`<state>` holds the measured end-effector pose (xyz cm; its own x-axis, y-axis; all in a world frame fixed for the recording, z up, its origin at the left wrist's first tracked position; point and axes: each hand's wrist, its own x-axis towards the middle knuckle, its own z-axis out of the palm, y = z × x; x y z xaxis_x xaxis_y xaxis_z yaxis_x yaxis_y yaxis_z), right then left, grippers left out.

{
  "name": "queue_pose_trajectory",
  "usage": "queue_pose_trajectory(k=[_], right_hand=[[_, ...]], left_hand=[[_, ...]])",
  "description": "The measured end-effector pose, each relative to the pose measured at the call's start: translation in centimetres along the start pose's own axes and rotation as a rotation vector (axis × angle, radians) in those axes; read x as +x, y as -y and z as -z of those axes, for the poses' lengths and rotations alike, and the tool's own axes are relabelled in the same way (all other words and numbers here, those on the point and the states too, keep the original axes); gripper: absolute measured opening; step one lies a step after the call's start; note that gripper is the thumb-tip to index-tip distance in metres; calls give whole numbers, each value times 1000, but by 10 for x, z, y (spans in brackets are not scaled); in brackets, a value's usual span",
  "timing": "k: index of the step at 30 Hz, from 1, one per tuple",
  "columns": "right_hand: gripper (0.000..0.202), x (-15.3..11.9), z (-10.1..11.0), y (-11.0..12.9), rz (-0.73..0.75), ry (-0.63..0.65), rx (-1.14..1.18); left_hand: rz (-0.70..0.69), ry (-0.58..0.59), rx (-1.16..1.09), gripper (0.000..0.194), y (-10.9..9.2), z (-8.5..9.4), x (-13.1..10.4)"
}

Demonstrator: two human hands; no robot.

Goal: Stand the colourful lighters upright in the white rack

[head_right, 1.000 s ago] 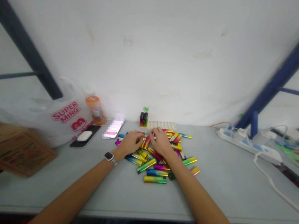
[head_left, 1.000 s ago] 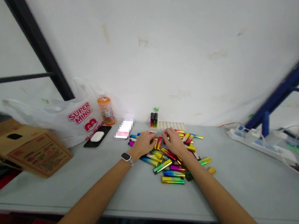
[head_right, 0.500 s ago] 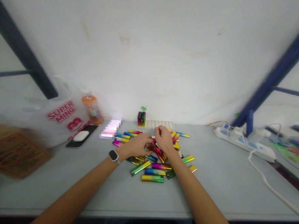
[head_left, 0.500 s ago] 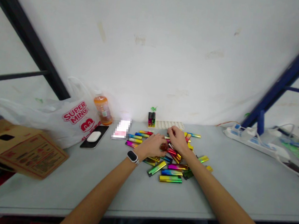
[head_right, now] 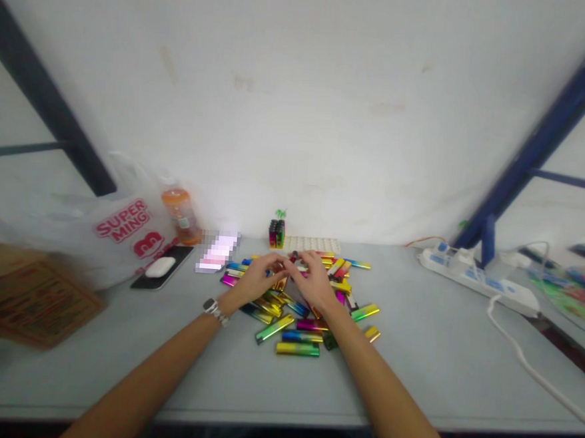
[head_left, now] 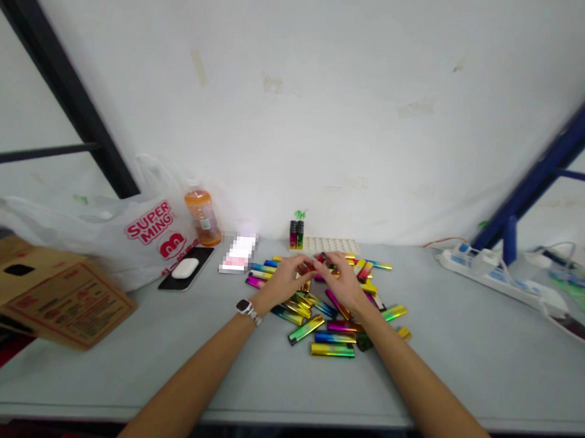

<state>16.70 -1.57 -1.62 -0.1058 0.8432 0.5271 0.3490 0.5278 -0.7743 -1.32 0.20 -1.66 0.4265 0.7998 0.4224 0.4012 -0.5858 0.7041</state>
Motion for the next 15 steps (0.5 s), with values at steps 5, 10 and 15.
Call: queue_pose_trajectory(k=[5, 10, 15], right_hand=[[26, -3, -7, 13, 54, -26, -15], [30, -5, -5, 12, -111, -104, 166], [37, -6, -11, 14, -270, -69, 425]], left_hand=[[21, -51, -41, 30, -6, -5, -1], [33, -74, 57, 29, 3, 5, -4], [53, -71, 119, 31, 19, 7, -4]])
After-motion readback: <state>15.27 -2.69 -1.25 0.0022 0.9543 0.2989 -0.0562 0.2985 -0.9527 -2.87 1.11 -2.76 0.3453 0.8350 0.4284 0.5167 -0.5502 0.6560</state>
